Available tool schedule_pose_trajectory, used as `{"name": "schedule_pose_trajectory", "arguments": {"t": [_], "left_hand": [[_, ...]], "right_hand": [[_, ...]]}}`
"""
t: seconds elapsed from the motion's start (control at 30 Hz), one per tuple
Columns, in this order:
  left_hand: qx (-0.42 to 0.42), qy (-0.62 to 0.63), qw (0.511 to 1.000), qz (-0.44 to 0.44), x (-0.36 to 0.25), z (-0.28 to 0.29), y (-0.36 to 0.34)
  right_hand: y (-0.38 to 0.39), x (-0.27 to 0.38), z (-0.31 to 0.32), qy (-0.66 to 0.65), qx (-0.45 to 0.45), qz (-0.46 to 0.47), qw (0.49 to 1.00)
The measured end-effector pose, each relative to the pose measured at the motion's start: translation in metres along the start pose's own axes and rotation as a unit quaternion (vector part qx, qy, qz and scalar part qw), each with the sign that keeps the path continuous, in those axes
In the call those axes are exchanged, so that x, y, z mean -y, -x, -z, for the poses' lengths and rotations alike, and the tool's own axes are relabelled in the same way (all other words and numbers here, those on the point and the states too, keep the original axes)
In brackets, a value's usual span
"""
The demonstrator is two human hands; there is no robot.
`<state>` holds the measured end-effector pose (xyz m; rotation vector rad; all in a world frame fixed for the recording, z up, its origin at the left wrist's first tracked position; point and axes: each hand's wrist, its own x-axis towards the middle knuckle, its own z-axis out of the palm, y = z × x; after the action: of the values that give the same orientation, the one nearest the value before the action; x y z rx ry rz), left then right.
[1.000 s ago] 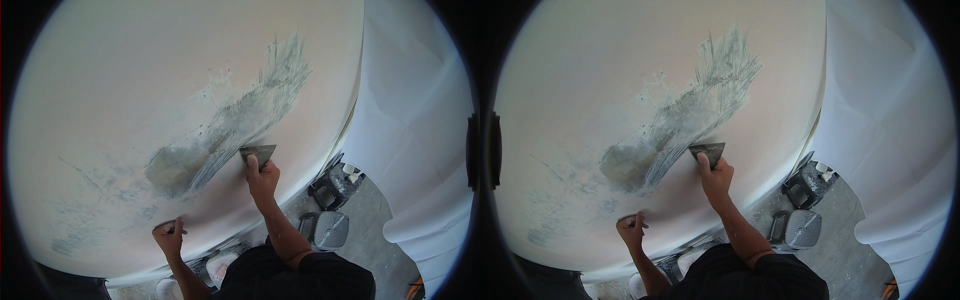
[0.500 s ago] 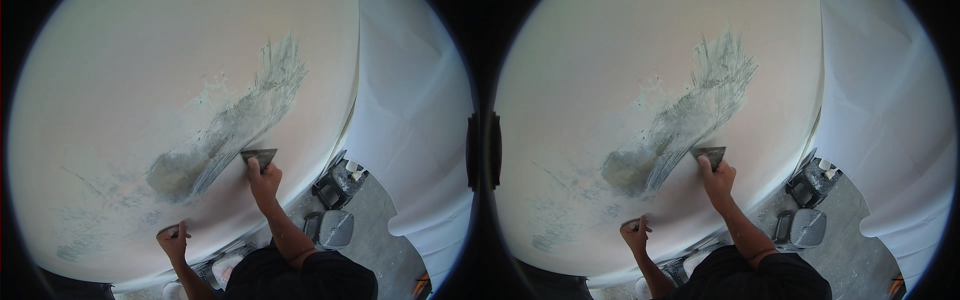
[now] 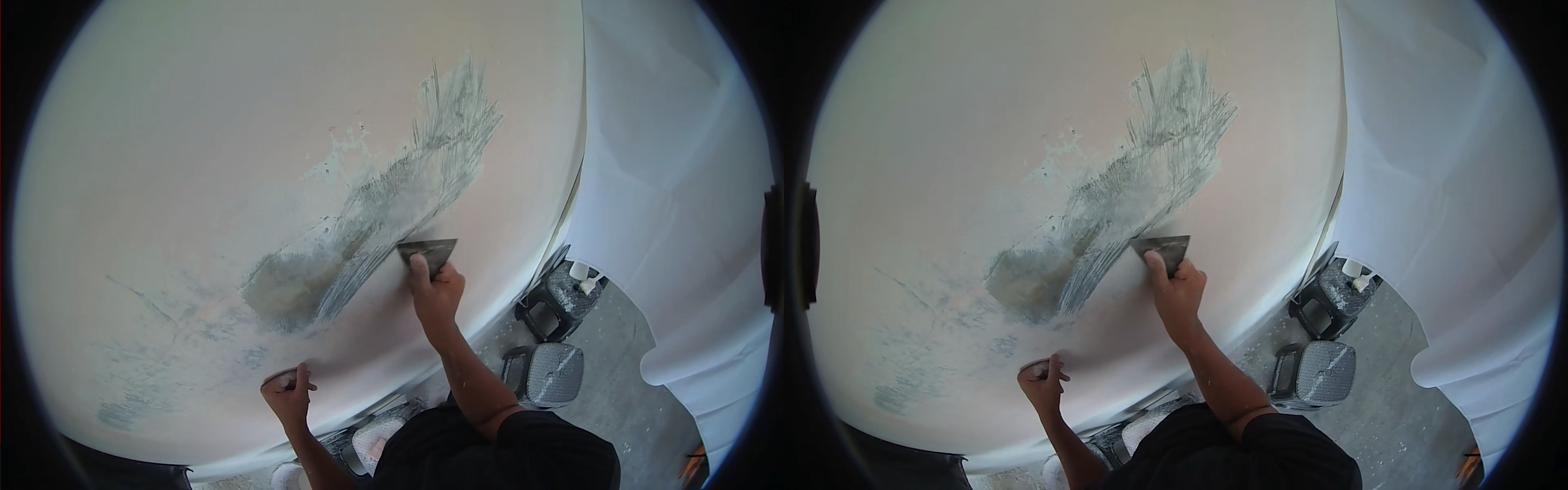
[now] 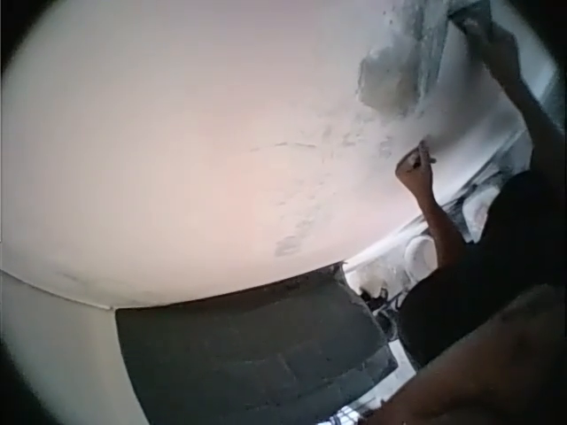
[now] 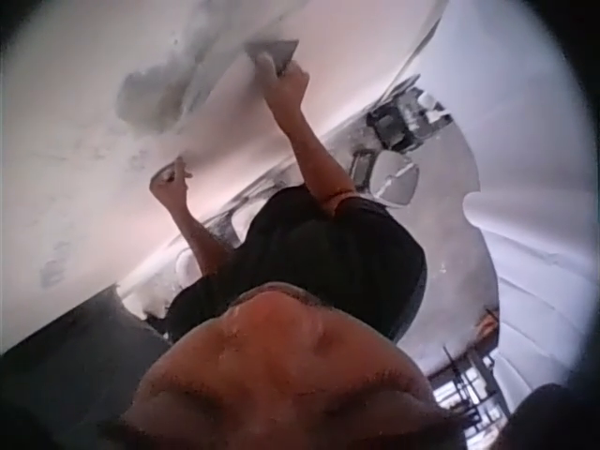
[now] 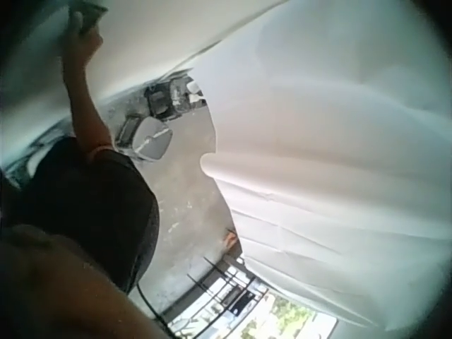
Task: Using a putty knife to apply and smooth joint compound onto a wall surface.
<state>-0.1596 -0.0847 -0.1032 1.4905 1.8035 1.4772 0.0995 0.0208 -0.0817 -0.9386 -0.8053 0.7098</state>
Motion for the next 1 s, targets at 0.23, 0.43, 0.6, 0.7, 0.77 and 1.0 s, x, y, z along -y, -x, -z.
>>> {"name": "schedule_pose_trajectory", "arguments": {"t": [0.23,0.43,0.6,0.7,0.77,1.0], "left_hand": [[0.002,-0.003,1.000,0.014,0.002,0.002,-0.001],[0.000,-0.002,1.000,0.009,0.003,0.000,-0.001],[0.001,0.020,1.000,0.020,0.001,-0.004,-0.001],[-0.005,0.007,1.000,0.003,0.006,0.002,-0.001],[-0.001,0.015,1.000,0.003,0.003,-0.001,-0.001],[-0.003,0.016,1.000,0.009,0.000,0.002,0.001]], "right_hand": [[-0.004,0.037,-0.006,-0.001,-0.019,0.001,1.000],[-0.003,0.024,0.000,0.118,0.032,0.048,0.991],[0.008,0.007,0.001,0.209,0.145,0.109,0.961],[-0.002,0.028,-0.004,0.122,0.095,0.072,0.985],[-0.008,0.031,0.000,0.067,0.094,0.043,0.992],[-0.010,0.031,-0.004,0.088,0.090,0.094,0.988]]}}
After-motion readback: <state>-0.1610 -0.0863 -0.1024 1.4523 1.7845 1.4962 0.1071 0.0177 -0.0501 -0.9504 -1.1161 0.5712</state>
